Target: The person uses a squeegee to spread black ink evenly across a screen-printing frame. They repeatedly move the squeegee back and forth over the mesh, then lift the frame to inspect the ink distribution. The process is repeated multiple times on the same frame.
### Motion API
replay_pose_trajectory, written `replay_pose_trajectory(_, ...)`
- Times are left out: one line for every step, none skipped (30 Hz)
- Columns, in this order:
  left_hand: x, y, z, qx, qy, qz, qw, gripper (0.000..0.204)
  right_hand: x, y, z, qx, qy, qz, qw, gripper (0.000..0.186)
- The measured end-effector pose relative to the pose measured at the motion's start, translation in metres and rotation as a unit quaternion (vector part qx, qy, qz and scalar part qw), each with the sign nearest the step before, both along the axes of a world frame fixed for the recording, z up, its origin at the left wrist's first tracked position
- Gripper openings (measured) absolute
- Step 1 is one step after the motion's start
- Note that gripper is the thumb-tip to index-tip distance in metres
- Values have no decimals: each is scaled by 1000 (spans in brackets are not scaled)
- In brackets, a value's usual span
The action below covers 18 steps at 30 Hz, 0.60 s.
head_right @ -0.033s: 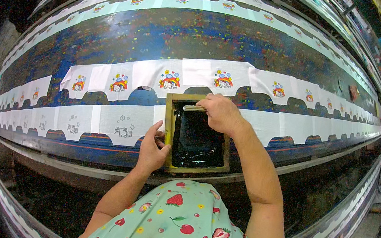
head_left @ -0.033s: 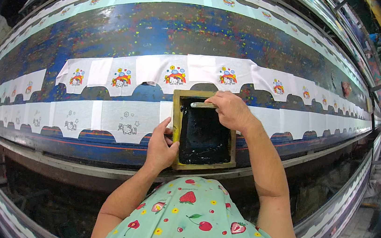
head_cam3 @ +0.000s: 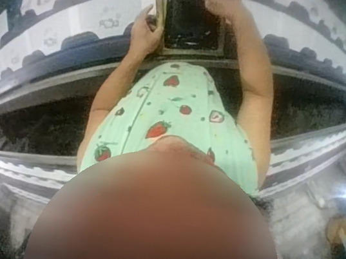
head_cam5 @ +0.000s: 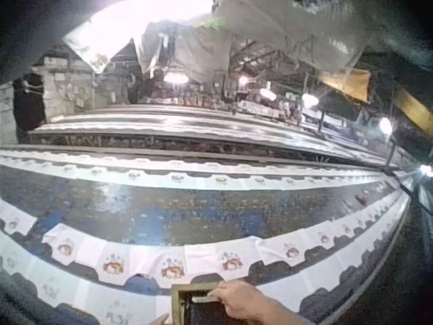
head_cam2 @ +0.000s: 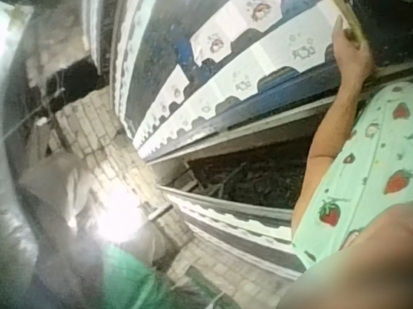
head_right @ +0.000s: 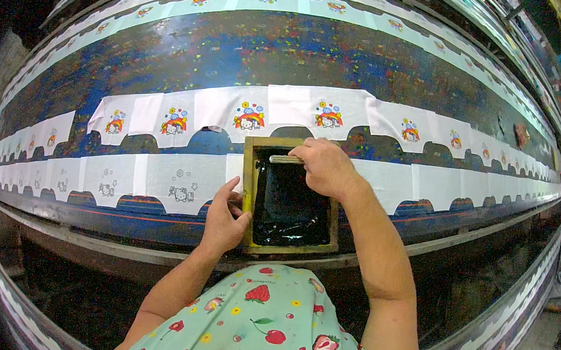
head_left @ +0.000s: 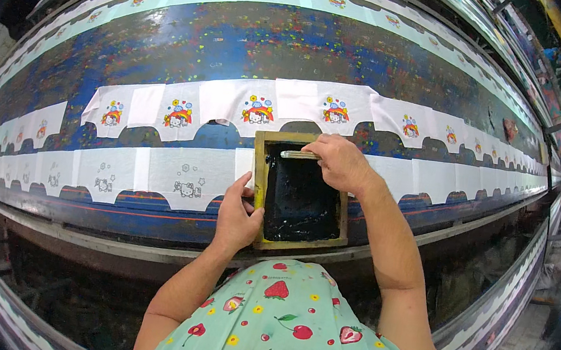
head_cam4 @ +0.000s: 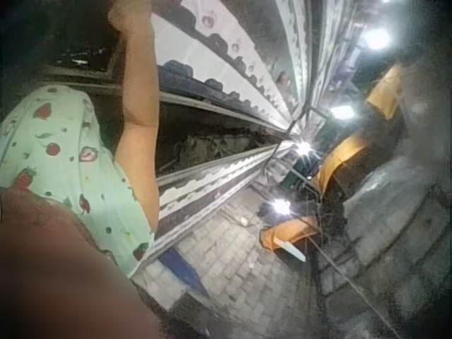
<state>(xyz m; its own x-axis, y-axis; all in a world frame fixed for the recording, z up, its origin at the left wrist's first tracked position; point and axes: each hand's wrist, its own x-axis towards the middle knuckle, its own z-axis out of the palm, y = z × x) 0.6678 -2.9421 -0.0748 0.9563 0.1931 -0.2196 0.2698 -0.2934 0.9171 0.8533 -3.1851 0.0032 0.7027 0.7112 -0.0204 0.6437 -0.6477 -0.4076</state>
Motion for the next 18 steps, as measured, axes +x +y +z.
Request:
replay_pose_trajectory(-1, 0, -1, 1, -2, -2, 1000, 89, -4, -1, 0, -5, 11, -2, 1000, 41)
replay_pose_trajectory(-1, 0, -3, 3, 0, -4, 1000, 89, -10, -2, -1, 0, 17, -1, 1000, 41)
replay_pose_trajectory(-1, 0, -5, -1, -9, -3, 1000, 89, -16, -3, -1, -11, 16, 1, 1000, 41)
replay_pose_trajectory(0, 1, -7, -5, -15, -2, 1000, 89, -26, -5, -2, -12, 9, 5, 1000, 40)
replay_pose_trajectory(0, 1, -8, -12, 3, 0, 1000, 89, -37, -6, -2, -15, 3, 10, 1000, 40)
replay_pose_trajectory(0, 1, -9, -10, -15, -4, 1000, 90, -47, -8, -2, -12, -4, 14, 1000, 40)
replay_pose_trajectory(1, 1, -10, -9, -11, -6, 1000, 90, -58, -10, -2, -9, -11, 19, 1000, 40)
replay_pose_trajectory(7, 2, -13, -12, -13, -4, 1000, 90, -62, -11, -3, -6, -24, 24, 999, 40)
replay_pose_trajectory(7, 2, -13, -3, -17, -8, 1000, 90, -72, -12, -4, -4, -25, 30, 999, 40)
replay_pose_trajectory(6, 2, -13, 0, -26, -10, 1000, 91, -83, -14, -3, 10, -35, 29, 999, 40)
replay_pose_trajectory(7, 2, -13, -2, -32, -9, 999, 91, -95, -16, -3, 11, -38, 26, 999, 41)
replay_pose_trajectory(7, 2, -13, -8, -18, -7, 1000, 91, -107, -18, -3, 17, -42, 22, 999, 41)
replay_pose_trajectory(6, 2, -13, -5, -33, -8, 999, 90, -118, -18, -3, 23, -42, 16, 999, 39)
replay_pose_trajectory(6, 2, -12, -6, -28, -9, 1000, 90, -128, -19, -3, 17, -39, 15, 999, 38)
replay_pose_trajectory(5, 1, -12, -8, -22, -8, 1000, 90, -137, -20, -2, 14, -38, 14, 999, 37)
replay_pose_trajectory(6, 0, -12, -2, -54, -6, 999, 89, -147, -21, -3, 11, -37, 12, 999, 37)
replay_pose_trajectory(6, -3, -13, 3, -85, -2, 996, 89, -155, -21, -3, 17, -41, 10, 999, 35)
replay_pose_trajectory(6, -6, -14, -1, -102, 4, 995, 88, -162, -21, -5, 23, -47, 2, 999, 36)
